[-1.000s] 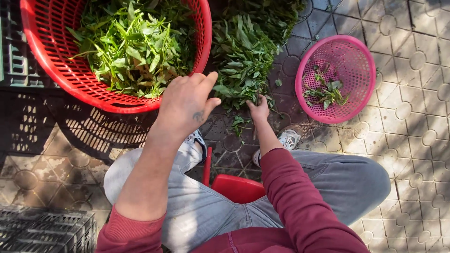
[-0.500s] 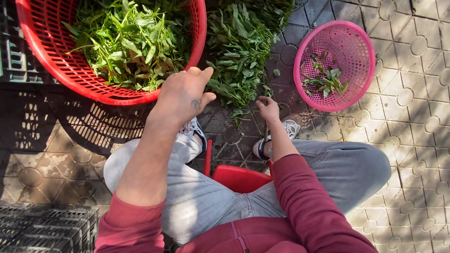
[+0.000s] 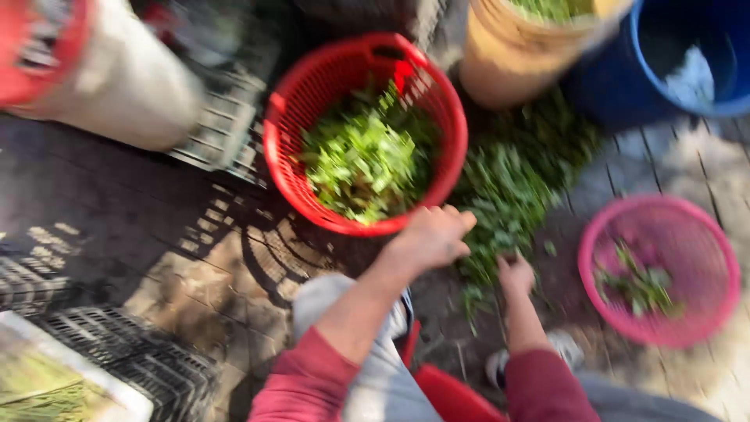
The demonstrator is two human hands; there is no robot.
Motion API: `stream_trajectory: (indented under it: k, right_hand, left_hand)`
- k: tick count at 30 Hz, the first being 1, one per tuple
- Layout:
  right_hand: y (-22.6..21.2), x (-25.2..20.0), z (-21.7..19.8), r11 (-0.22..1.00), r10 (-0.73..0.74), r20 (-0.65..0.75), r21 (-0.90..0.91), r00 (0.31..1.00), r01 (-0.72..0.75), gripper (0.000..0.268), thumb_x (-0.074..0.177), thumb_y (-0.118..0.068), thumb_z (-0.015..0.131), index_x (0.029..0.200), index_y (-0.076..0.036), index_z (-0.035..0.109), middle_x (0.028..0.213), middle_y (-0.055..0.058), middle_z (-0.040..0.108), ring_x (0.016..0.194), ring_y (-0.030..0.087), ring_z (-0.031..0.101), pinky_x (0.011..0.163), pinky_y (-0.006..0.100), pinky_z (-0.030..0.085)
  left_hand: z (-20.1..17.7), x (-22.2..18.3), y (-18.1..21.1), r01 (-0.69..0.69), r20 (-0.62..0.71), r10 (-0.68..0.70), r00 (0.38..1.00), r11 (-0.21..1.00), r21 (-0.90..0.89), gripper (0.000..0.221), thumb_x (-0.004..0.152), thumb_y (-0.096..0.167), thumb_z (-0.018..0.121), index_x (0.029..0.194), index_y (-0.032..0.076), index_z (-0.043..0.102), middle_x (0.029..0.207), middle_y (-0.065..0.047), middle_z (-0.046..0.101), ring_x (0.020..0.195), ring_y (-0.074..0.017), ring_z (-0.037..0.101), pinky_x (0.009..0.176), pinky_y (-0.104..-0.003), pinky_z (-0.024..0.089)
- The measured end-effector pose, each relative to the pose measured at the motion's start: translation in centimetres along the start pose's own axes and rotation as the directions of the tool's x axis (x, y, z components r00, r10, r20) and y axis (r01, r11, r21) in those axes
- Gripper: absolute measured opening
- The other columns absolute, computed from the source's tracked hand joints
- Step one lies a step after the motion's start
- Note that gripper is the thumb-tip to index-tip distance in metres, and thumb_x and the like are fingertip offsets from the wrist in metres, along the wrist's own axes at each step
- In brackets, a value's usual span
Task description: Trimming and sorting leafy green vegetables into baskets using a knife.
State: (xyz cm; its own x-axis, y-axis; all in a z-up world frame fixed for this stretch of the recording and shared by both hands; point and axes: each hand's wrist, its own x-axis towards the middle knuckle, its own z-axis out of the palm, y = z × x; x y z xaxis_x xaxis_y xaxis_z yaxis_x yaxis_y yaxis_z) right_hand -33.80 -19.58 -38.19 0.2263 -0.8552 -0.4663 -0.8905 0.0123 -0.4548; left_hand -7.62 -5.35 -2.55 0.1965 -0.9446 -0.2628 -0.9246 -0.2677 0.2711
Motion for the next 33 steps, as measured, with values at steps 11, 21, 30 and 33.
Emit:
stream_trajectory:
  k: [11,21,30,33]
  right_hand:
    - [0.4,-2.2,-4.7,0.989,-0.125,-0.016,-0.076,0.992,0.123,0.038,0.102,-0.049,0.074,0.130,-0.023,0.077,0.121,0.018,0.084,0.122,0.046,0.075,0.108,0.059,0.059]
    - [-3.1,-3.6,-3.1,0.964,-0.077,0.199,-0.235,0.977,0.124,0.023,0.115,-0.032,0.060,0.117,-0.015,0.076,0.108,0.014,0.073,0.082,0.041,0.068,0.061,0.055,0.049]
    - [-1.4,-3.5,-2.0,0.927,-0.218,0.072,-0.297,0.973,0.230,0.028,0.117,-0.037,0.063,0.129,-0.013,0.073,0.110,0.013,0.077,0.101,0.037,0.082,0.080,0.059,0.070]
    - [-3.0,-5.3,-3.9,0.955,-0.243,0.073,-0.158,0.967,0.252,0.028,0.117,-0.035,0.065,0.129,-0.013,0.075,0.110,0.015,0.080,0.105,0.040,0.081,0.083,0.061,0.068]
  left_hand:
    - [1.4,1.3,2.3,-0.020,0.094,0.033,0.995,0.991,-0.134,0.053,0.098,0.048,0.077,0.138,0.014,0.068,0.115,-0.016,0.072,0.104,-0.0444,0.079,0.089,-0.060,0.064]
    - [0.4,1.3,3.5,-0.005,0.243,0.040,0.969,0.990,-0.140,0.042,0.106,0.039,0.072,0.138,0.014,0.064,0.131,-0.011,0.071,0.111,-0.0378,0.075,0.095,-0.056,0.053]
    - [1.2,0.2,3.5,-0.148,0.113,0.178,0.978,0.961,-0.232,0.064,0.106,0.040,0.069,0.158,0.004,0.057,0.135,-0.027,0.071,0.118,-0.0497,0.075,0.102,-0.065,0.058]
    - [2.3,1.2,2.7,-0.144,0.119,0.170,0.978,0.969,-0.201,0.064,0.106,0.041,0.068,0.158,0.004,0.056,0.133,-0.026,0.071,0.115,-0.0490,0.075,0.101,-0.065,0.058]
